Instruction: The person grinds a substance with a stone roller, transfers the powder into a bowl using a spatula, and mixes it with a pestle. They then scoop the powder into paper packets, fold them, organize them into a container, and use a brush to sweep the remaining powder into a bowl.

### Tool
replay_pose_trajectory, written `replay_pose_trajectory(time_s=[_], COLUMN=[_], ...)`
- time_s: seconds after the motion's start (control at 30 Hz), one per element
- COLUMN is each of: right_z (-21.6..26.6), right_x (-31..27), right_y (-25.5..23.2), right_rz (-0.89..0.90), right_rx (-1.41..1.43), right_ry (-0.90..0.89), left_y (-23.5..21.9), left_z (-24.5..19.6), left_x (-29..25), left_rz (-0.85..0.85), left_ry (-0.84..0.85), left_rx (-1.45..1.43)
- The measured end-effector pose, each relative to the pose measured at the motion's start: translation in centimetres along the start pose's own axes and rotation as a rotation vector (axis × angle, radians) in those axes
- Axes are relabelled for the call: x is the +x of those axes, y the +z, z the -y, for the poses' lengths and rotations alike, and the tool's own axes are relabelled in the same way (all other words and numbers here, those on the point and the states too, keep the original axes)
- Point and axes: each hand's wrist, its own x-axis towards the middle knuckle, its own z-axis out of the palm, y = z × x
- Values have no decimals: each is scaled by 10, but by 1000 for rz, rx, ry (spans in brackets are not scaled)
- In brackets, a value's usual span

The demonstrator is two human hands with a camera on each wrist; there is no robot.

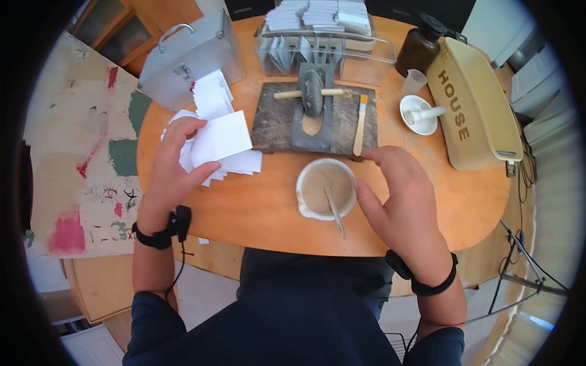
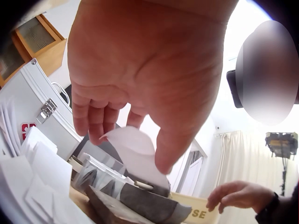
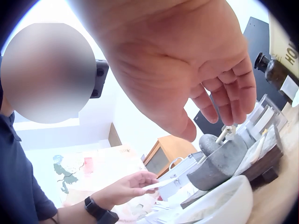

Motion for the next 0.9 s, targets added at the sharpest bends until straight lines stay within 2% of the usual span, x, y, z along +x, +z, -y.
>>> replay_pose_trajectory(time_s=[0.03,0.1,0.13,0.17,0.23,0.3,0.37,0.43,0.5,0.53,0.63,0.67,0.7,0.77,0.8,0.87,0.9], right_z=[4,13,16,19,25,33,36,40,45,46,50,50,50,52,52,53,54], right_x=[4,13,20,28,45,63,77,84,87,89,89,89,88,88,88,87,86], right_y=[1,4,7,10,15,22,29,38,47,50,55,55,55,59,60,62,62], right_rz=[-19,13,-19,-41,-12,-36,-35,-57,-121,-138,-134,-121,-136,-137,-148,-156,-144], right_rx=[13,77,115,118,212,244,283,271,163,127,60,70,18,0,-63,-121,-142], right_ry=[-10,-107,-162,-169,-251,-271,-388,-435,-430,-451,-476,-494,-513,-570,-595,-638,-655], left_y=[2,11,13,16,24,33,42,45,52,58,67,70,76,84,86,89,88], left_z=[0,3,0,-3,-5,-5,-16,-28,-41,-36,-45,-46,-47,-48,-49,-52,-53], left_x=[0,2,7,11,19,26,33,35,34,31,22,19,16,11,9,7,6], left_rz=[-5,-73,-26,-26,-14,18,40,80,-11,52,8,41,-3,4,-44,21,-2], left_ry=[9,-167,-168,-150,-352,-330,-400,-383,-425,-366,-432,-371,-369,-423,-414,-401,-391], left_rx=[22,-572,-822,-807,-1363,-1465,-1747,-1762,-1948,-2036,-1995,-2051,-2046,-2212,-2205,-2235,-2236])
